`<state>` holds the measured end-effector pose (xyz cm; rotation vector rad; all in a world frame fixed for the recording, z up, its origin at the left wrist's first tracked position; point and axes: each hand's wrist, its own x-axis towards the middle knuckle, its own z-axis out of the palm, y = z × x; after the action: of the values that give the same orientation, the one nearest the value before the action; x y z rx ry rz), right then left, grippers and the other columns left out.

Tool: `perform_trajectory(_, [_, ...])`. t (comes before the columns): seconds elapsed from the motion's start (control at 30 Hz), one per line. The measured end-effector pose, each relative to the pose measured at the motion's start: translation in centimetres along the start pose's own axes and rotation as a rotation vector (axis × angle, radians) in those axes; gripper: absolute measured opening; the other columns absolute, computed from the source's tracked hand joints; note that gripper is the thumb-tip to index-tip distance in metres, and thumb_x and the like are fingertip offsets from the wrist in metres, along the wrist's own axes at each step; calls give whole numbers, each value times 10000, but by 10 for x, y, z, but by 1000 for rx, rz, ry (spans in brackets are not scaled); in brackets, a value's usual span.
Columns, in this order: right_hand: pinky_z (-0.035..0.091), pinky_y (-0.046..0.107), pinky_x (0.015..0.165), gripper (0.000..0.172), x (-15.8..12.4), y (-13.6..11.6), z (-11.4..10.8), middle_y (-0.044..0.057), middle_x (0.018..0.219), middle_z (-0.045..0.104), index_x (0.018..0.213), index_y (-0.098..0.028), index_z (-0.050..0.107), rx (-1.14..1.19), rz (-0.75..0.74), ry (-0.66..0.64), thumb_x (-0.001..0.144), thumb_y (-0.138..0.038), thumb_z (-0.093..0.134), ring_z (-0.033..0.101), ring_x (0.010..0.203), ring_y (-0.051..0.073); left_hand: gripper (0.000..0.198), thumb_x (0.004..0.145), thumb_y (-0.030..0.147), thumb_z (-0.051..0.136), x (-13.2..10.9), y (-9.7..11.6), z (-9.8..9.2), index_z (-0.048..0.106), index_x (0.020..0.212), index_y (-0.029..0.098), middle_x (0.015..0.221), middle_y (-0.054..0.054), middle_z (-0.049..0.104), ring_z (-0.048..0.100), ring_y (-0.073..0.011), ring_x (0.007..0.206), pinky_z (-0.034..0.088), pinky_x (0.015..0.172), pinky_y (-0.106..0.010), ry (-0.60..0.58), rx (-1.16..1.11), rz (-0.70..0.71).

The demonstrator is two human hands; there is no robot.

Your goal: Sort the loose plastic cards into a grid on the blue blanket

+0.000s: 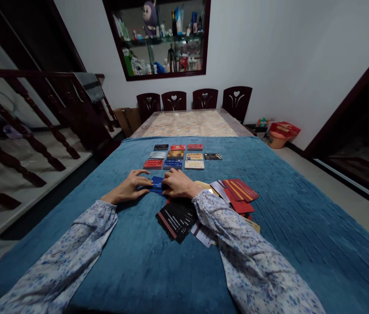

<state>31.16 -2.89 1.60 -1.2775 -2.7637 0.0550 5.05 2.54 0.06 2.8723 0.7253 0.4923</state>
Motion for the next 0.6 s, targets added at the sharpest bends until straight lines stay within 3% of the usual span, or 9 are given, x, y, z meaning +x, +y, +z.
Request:
perform_trajectory(0.33, [389,369,851,338,-1,2,1,142,1091,674,1190,-172,745,21,-32,29,931,-376,671,492,1012,262,170,908,197,667,3,12,-13,813,971,258,985,-45,812,553,-298,1323,302,1130,-539,-28,5,71])
perform_trajectory(0.6, [392,338,817,267,3,4,5,124,987,732,1066,-148,776,-46,-102,132,974,-271,558,539,933,226,168,895,200,649,5,9,-12,807,945,224,921,-62,793,620,-282,1221,409,1086,-501,113,-4,78])
